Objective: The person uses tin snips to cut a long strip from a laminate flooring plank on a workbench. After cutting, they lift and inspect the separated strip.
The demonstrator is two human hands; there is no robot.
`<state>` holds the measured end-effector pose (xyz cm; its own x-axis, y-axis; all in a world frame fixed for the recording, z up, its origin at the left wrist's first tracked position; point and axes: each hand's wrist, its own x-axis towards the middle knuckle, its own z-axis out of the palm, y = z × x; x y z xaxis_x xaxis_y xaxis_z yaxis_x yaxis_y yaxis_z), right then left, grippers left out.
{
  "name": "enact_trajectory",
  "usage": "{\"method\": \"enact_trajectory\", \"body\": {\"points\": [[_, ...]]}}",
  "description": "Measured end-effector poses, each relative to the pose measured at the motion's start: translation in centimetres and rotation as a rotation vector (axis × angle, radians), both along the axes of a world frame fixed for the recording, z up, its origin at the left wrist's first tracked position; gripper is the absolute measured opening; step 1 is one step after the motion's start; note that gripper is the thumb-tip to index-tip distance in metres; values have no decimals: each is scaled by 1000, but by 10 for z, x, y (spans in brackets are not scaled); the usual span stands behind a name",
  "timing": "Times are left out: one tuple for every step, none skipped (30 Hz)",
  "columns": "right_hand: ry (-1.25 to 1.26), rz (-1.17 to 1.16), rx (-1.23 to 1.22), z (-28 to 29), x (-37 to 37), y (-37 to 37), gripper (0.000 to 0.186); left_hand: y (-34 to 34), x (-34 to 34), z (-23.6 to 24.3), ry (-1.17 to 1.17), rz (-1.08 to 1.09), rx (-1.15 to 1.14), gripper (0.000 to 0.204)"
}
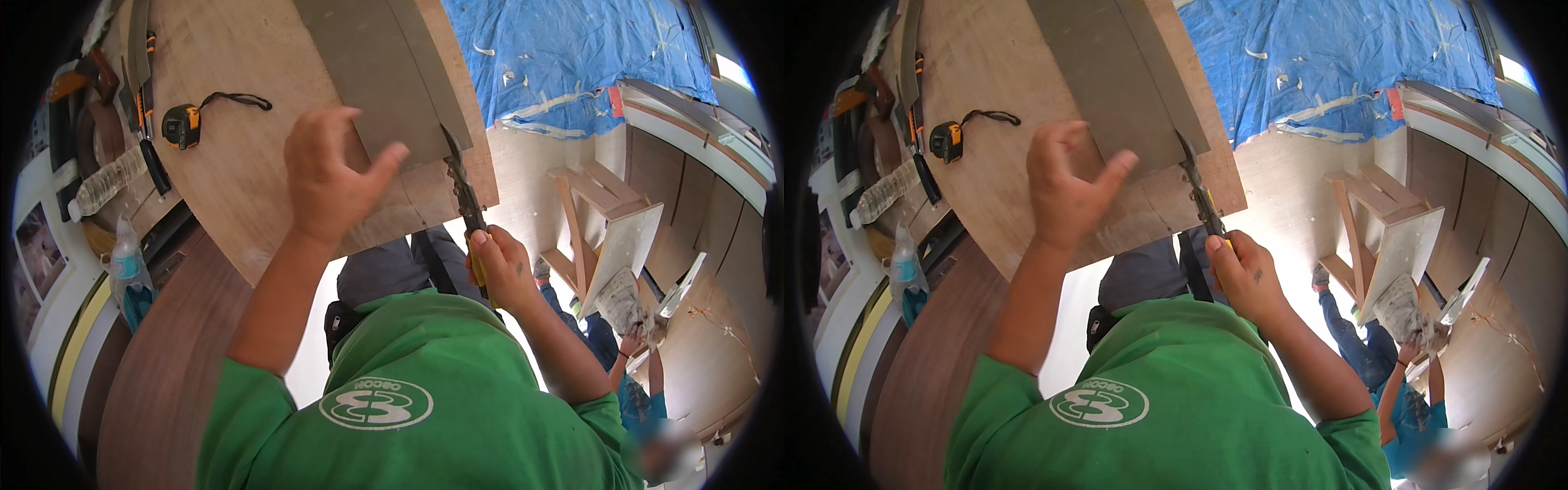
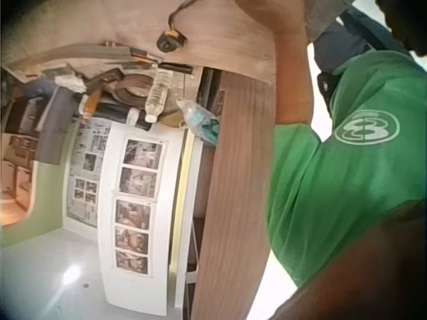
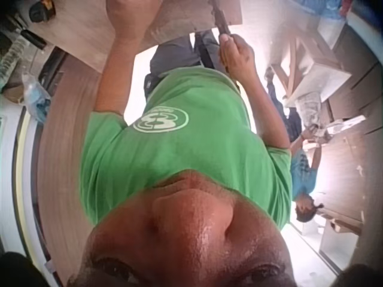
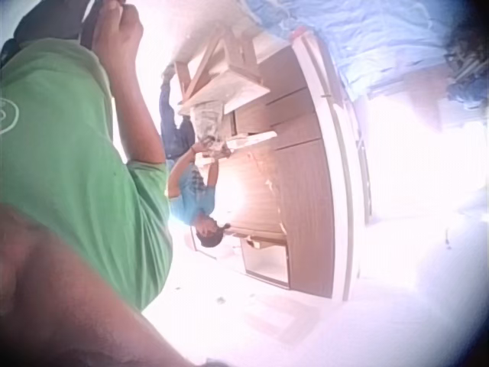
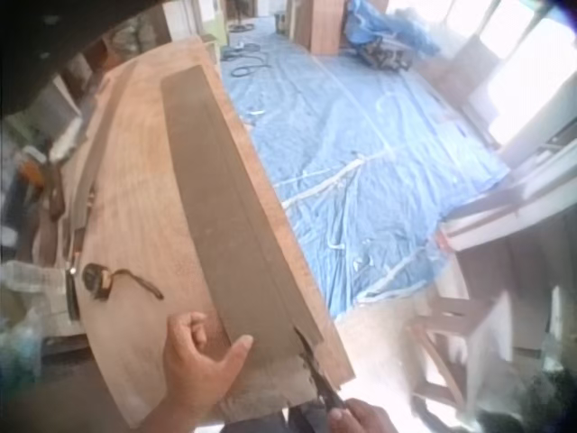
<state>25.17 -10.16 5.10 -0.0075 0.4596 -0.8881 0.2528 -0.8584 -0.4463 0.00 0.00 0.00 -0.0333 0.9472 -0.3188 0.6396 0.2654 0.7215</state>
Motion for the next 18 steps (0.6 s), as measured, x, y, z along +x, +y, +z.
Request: {"method": "enact_trajectory", "body": {"points": [[-4,-22,-2,0,-1,0,49,1,0,-1,113,-248,192,88],[-7,-44,-3,0,-2,0,48,1,0,-2,225,-497,384,89],[-20,-42,8,0,-1,3,48,4,3,-8,229,-511,399,87],[-32,-39,19,0,1,6,48,6,6,-16,235,-525,413,86],[-43,-36,29,0,2,10,48,8,9,-24,242,-538,426,84],[-39,-36,27,-1,2,9,48,8,8,-30,253,-548,451,82],[-35,-35,26,-1,1,9,48,9,6,-36,265,-557,476,79],[-29,-33,24,-2,1,10,48,8,4,-39,277,-566,501,77],[-28,-31,20,-3,0,9,48,7,2,-41,283,-573,509,75],[-27,-29,16,-3,0,9,48,6,1,-42,289,-580,517,72],[-25,-26,13,-4,-1,8,47,4,0,-43,296,-587,526,70],[-19,-21,19,-5,-1,8,47,4,-1,-43,298,-585,537,69],[-14,-16,26,-7,0,7,47,3,-1,-44,299,-583,549,68],[-8,-11,33,-8,0,7,47,2,-2,-44,301,-581,562,66],[-2,-13,30,-8,-1,9,47,2,-2,-43,301,-580,567,66],[5,-15,27,-7,-2,12,48,3,-2,-43,302,-580,572,66],[11,-17,23,-7,-3,14,48,3,-3,-43,302,-579,577,66],[8,-23,19,-7,-3,15,48,3,-3,-43,303,-578,583,66]]}}
